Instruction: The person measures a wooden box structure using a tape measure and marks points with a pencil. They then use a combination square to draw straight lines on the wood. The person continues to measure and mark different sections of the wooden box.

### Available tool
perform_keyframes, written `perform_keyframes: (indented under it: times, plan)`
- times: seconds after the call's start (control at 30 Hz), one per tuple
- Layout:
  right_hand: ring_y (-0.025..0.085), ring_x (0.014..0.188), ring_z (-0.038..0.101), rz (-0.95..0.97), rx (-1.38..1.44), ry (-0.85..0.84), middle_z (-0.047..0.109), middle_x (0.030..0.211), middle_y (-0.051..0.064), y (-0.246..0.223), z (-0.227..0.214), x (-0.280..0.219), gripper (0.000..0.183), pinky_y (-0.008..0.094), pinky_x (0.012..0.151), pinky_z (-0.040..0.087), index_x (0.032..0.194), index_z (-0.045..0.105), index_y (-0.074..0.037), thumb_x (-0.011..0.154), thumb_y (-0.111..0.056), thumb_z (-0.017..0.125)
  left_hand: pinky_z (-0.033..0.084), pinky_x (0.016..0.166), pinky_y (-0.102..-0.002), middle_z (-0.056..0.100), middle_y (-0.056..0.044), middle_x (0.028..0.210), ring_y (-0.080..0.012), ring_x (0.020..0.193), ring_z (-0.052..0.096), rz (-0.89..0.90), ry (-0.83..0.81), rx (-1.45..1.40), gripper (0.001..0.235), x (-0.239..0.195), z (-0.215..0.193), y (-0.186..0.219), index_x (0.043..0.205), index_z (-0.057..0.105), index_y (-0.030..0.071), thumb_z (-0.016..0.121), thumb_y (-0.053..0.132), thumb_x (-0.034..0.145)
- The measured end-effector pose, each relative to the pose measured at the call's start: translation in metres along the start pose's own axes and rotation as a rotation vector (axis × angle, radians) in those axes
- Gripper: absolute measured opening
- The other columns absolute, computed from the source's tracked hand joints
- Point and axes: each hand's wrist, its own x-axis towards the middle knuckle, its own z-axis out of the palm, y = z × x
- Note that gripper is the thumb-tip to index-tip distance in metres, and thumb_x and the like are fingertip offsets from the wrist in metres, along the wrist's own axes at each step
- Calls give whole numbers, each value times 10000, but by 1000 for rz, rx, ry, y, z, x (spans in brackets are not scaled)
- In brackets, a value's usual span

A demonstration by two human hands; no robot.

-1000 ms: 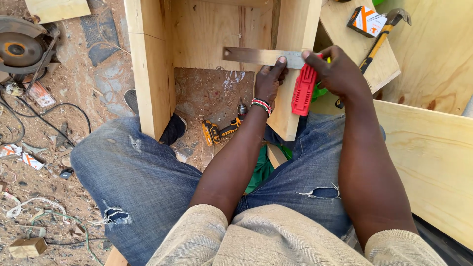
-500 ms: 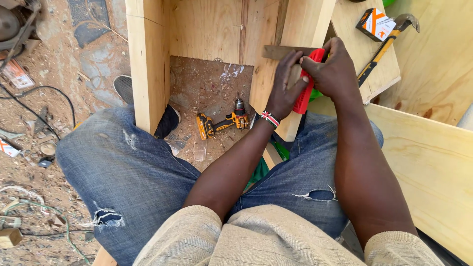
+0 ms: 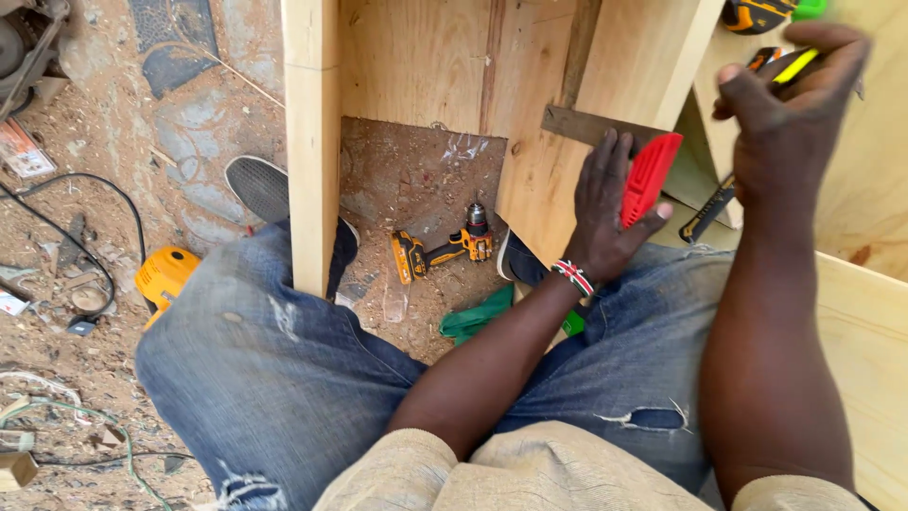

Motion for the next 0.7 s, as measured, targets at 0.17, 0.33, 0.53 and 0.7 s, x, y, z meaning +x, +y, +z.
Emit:
perform_keyframes:
  times: [0.17,0.33,0.53,0.7]
  plan:
    - [300,733,561,-231,162,1,456,1112,204,4,8,34,308,408,707,556,1291,382,-35,1111,115,581,95,1369,-537,108,-147,1768,-331,1668,122,-59,-21,-69,908,0,-6,14,1661,130,148,422,659,970]
    - [289,692,592,-180,191,-90,464,802,159,12,13,54,303,385,632,476,1088,432,-54,1301,-267,469,73,1371,-536,133,-147,1759,-311,1664,125,-79,-37,-94,910,1,-9,19,1654,148,137,464,628,955]
    - [160,730,557,-206,-144,-455,722,1113,134,-34,28,62,216,289,657,462,1222,723,46,1159,-28,530,100,1370,-530,169,-159,1749,-304,1657,155,-83,-19,-80,926,1,-8,16,1649,180,140,486,644,935]
    - [174,704,596,-48,-599,-828,703,855,55,-33,84,93,178,330,656,412,1079,749,-181,966,-174,612,99,1358,-551,146,-154,1755,-336,1655,139,-114,-49,-97,947,-1,-9,18,1647,175,138,477,658,915]
